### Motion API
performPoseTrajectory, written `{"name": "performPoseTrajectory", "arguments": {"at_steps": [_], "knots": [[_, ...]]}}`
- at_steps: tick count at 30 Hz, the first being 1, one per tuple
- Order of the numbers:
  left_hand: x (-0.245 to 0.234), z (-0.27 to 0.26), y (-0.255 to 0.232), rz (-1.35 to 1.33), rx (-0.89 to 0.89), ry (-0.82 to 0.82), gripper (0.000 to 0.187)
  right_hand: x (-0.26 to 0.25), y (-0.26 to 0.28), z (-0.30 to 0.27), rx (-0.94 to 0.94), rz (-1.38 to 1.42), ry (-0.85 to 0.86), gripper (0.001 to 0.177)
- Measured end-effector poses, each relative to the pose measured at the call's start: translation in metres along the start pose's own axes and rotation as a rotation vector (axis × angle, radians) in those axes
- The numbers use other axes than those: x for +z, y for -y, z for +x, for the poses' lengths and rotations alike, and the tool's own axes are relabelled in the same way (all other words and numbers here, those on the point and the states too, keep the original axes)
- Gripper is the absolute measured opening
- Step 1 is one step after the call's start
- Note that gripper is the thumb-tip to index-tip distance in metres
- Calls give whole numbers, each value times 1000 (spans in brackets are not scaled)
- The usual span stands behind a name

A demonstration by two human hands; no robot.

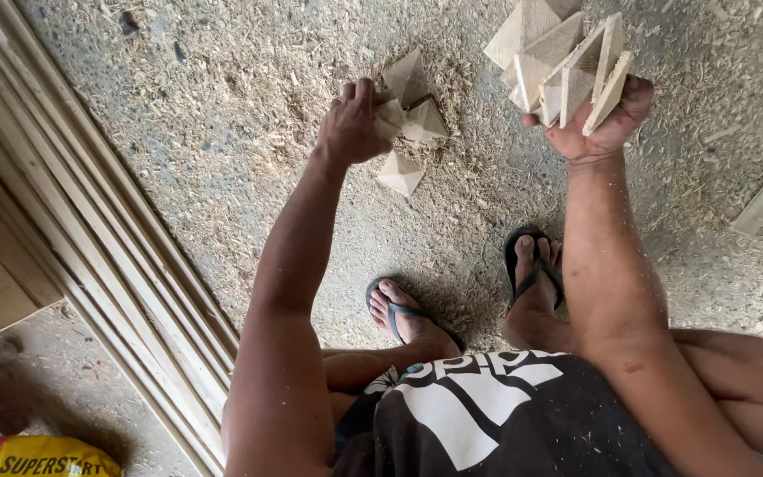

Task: The person squats on the floor and sorts small, pyramid-shaped wooden pieces from a pile, arranging them into neat rows on the ground. They then gather the sorted pieces and place them onto a wooden rack.

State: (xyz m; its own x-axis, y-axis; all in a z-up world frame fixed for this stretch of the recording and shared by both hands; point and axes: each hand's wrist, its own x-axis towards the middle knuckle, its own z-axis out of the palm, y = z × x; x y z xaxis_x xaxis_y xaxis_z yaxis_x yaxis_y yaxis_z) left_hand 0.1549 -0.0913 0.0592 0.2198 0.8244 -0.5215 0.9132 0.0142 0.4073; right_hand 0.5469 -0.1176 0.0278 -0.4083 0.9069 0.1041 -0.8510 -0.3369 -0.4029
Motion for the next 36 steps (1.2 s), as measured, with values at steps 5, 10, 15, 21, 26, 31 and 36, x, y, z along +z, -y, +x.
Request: {"name": "performPoseTrajectory", "arguments": {"at_steps": [5,10,15,21,26,31,36], "knots": [[3,16,23,-623,-33,101,91,4,4,3,19,37,41,65],[11,56,21,-1072,-54,282,102,-3,-1,1,159,165,226,66],[19,95,-12,-871,-153,328,113,-24,-21,-35,357,219,-81,48],[26,84,-31,-260,-159,294,107,-36,-41,-49,501,-132,-378,53],[63,68,-36,-43,-31,92,81,-27,-34,-39,558,-182,-420,61],[89,67,-17,-412,12,37,73,-19,-34,-28,572,-284,-481,72],[89,60,-14,-560,-116,-63,84,-41,-37,-27,579,-315,-527,70]]}}
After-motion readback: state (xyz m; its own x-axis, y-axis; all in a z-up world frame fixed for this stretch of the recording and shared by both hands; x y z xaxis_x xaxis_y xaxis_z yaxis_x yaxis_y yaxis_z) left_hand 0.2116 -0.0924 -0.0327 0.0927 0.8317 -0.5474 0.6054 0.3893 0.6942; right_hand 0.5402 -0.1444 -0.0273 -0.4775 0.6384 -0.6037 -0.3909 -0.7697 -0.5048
